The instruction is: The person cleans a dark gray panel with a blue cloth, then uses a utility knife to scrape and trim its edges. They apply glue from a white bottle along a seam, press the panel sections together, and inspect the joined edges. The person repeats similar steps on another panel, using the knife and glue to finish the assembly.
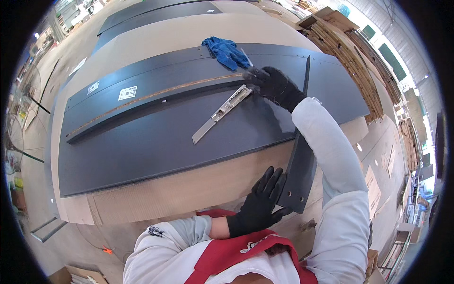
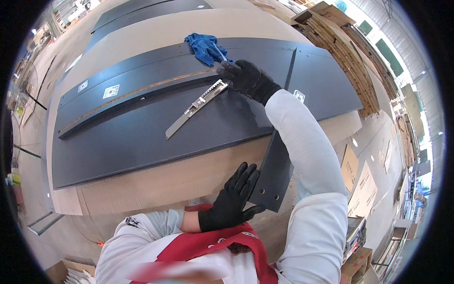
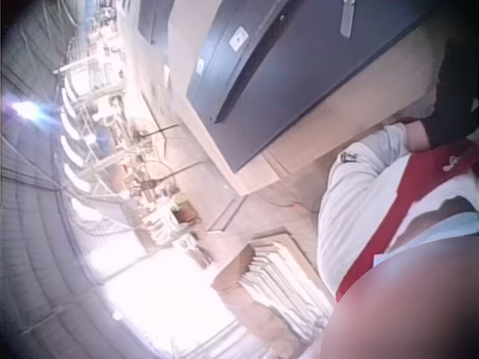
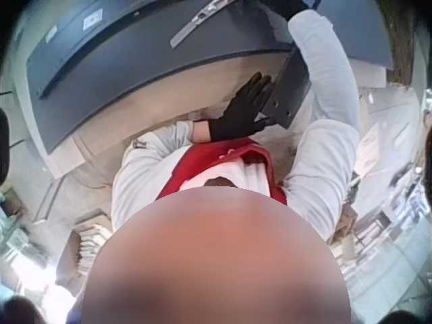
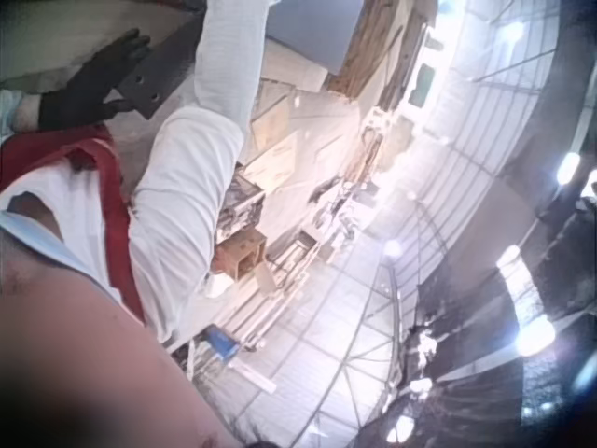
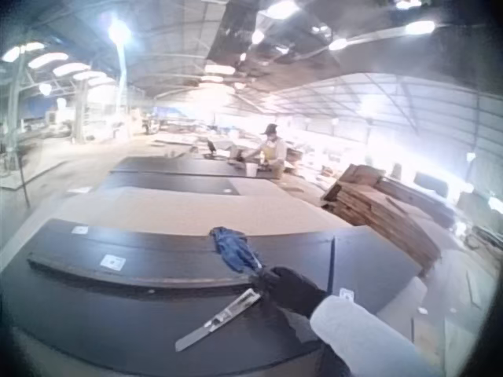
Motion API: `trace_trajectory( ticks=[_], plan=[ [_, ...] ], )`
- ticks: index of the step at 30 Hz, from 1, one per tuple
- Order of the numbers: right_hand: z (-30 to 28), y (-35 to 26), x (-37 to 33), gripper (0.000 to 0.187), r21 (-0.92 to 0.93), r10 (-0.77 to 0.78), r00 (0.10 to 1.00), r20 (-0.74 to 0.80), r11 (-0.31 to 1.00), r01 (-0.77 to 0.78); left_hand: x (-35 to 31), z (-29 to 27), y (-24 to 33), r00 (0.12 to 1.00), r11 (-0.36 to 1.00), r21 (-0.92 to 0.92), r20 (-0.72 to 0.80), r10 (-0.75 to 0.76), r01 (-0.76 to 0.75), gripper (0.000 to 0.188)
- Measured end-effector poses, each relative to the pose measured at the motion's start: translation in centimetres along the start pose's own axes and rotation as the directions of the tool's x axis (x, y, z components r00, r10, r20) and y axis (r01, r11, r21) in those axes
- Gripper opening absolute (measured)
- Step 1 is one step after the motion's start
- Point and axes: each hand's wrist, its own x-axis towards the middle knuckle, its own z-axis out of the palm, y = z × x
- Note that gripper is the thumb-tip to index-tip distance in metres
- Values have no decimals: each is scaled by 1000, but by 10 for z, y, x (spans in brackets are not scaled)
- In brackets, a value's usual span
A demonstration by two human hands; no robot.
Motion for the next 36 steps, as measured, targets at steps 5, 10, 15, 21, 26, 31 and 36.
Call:
trace_trajectory(
  ticks=[5,10,15,21,26,31,36],
  plan=[
    [7,-7,9,31,22,-25,998,-65,999,26,0,0,-1,1000,1000,8,-12,4,-4,88],
    [17,-12,0,34,150,158,983,-97,978,-143,1,-2,1,1000,999,47,21,3,-4,87],
    [-55,-27,-28,43,263,525,849,-63,829,-493,6,-3,0,996,1000,-12,91,-3,4,84],
    [-174,-116,-97,51,501,947,233,221,95,-860,-6,-19,-5,922,546,-764,167,-348,344,65],
    [-222,-208,-127,51,592,688,-317,652,-724,-355,2,-10,-2,660,-237,-701,713,-237,673,66],
    [-235,-201,-102,45,308,443,-242,863,-842,-443,3,14,-9,637,-595,-485,768,60,641,78],
    [-232,-201,-104,40,386,456,-217,863,-873,-298,5,26,-7,670,-672,-465,740,62,576,75]
  ],
)
